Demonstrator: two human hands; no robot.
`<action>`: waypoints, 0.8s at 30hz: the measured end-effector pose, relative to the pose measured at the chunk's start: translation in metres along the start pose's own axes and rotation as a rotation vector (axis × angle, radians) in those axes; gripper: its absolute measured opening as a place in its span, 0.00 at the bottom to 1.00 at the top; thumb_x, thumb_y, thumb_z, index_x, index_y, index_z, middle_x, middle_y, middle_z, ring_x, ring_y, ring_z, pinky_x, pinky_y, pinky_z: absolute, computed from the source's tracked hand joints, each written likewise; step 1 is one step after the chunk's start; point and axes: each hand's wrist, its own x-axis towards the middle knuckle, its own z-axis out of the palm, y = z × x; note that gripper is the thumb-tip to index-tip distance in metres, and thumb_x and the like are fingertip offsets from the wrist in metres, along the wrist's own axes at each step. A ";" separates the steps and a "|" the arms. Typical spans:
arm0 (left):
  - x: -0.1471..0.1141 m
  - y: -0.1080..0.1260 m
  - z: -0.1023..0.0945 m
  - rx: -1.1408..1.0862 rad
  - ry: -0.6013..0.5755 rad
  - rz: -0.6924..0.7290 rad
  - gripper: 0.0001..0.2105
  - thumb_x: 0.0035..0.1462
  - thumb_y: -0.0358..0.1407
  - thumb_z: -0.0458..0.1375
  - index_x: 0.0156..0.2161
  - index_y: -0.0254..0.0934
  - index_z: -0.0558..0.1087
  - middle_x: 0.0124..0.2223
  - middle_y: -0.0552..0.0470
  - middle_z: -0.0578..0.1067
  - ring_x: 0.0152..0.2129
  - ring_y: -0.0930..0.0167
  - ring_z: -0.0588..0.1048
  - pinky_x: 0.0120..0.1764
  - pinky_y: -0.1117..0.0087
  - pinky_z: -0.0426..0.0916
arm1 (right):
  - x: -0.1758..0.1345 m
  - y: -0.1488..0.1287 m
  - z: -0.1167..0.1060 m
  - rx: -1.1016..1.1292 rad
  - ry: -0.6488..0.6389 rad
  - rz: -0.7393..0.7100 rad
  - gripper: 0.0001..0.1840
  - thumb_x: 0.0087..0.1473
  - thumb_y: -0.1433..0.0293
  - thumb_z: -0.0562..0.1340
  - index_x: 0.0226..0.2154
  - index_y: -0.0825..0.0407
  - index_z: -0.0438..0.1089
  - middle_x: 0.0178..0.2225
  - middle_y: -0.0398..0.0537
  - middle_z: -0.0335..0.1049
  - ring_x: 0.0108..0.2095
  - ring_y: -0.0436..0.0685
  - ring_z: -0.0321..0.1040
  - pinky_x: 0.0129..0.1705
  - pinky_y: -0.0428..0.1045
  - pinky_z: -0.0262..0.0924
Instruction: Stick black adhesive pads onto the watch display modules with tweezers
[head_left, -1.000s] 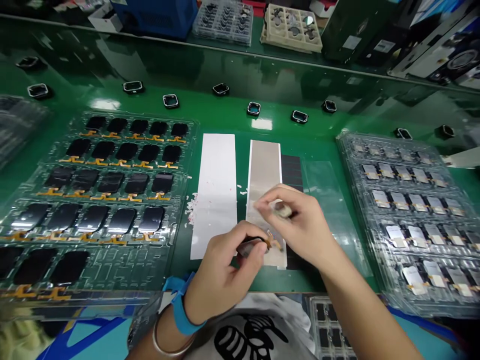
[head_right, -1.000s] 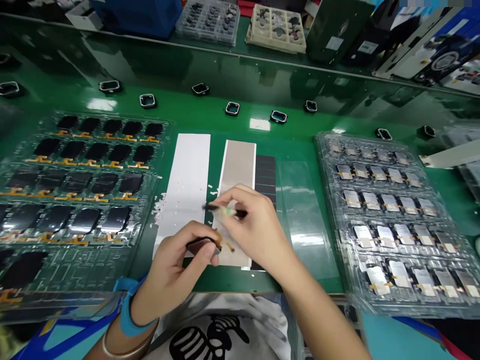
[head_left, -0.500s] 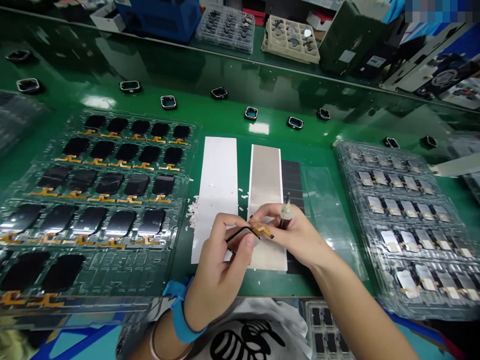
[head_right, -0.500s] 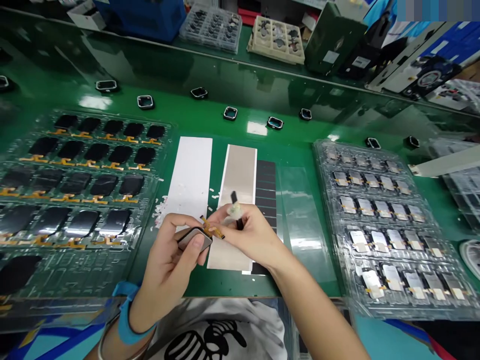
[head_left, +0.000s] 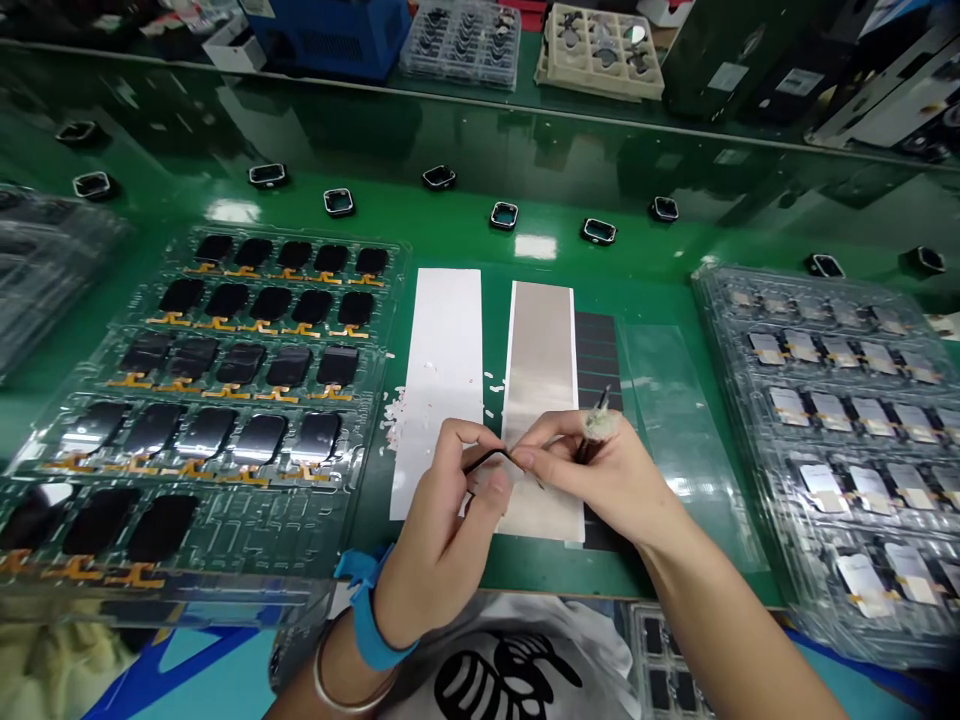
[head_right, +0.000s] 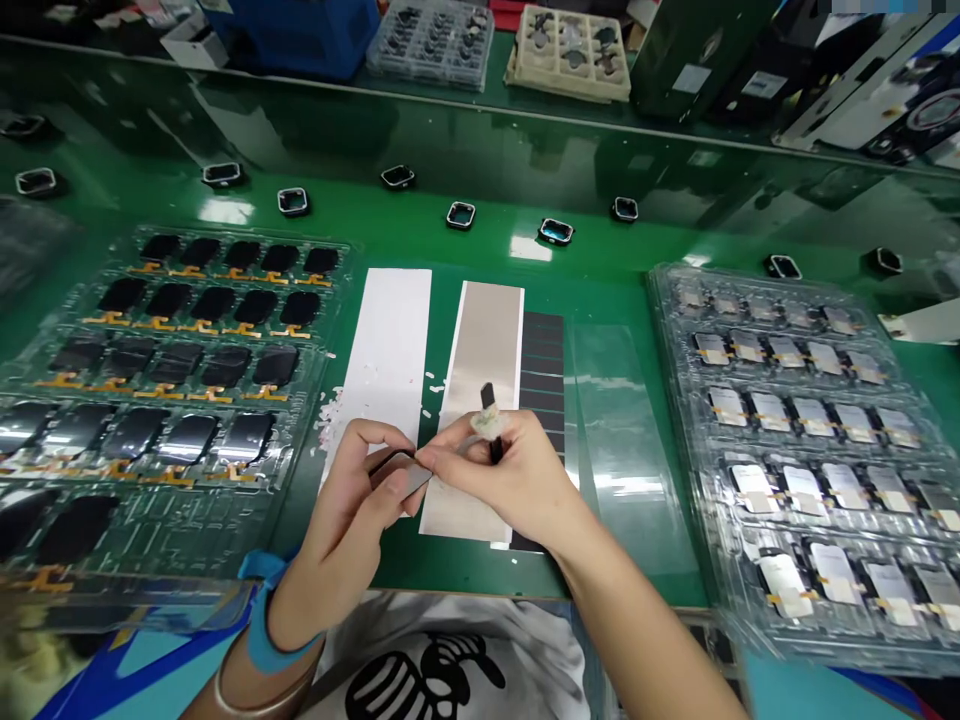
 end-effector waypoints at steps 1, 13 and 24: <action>-0.001 0.000 -0.001 -0.006 -0.010 0.001 0.08 0.70 0.45 0.48 0.46 0.44 0.59 0.30 0.57 0.62 0.25 0.72 0.60 0.28 0.70 0.56 | -0.001 -0.001 0.001 -0.014 0.016 -0.028 0.09 0.50 0.64 0.69 0.25 0.52 0.78 0.13 0.34 0.51 0.16 0.43 0.42 0.17 0.43 0.39; -0.001 0.000 -0.002 -0.006 -0.023 -0.012 0.07 0.70 0.43 0.48 0.44 0.43 0.58 0.29 0.58 0.61 0.24 0.72 0.60 0.27 0.71 0.56 | -0.004 -0.007 0.003 -0.032 -0.004 -0.090 0.07 0.53 0.68 0.67 0.26 0.52 0.74 0.14 0.35 0.61 0.14 0.42 0.48 0.17 0.43 0.44; 0.003 -0.001 0.001 -0.061 -0.017 0.008 0.05 0.72 0.39 0.46 0.43 0.42 0.60 0.29 0.58 0.66 0.26 0.76 0.63 0.29 0.75 0.58 | -0.007 -0.006 0.006 -0.088 0.079 -0.019 0.09 0.51 0.66 0.67 0.24 0.54 0.73 0.14 0.34 0.54 0.16 0.43 0.44 0.18 0.43 0.44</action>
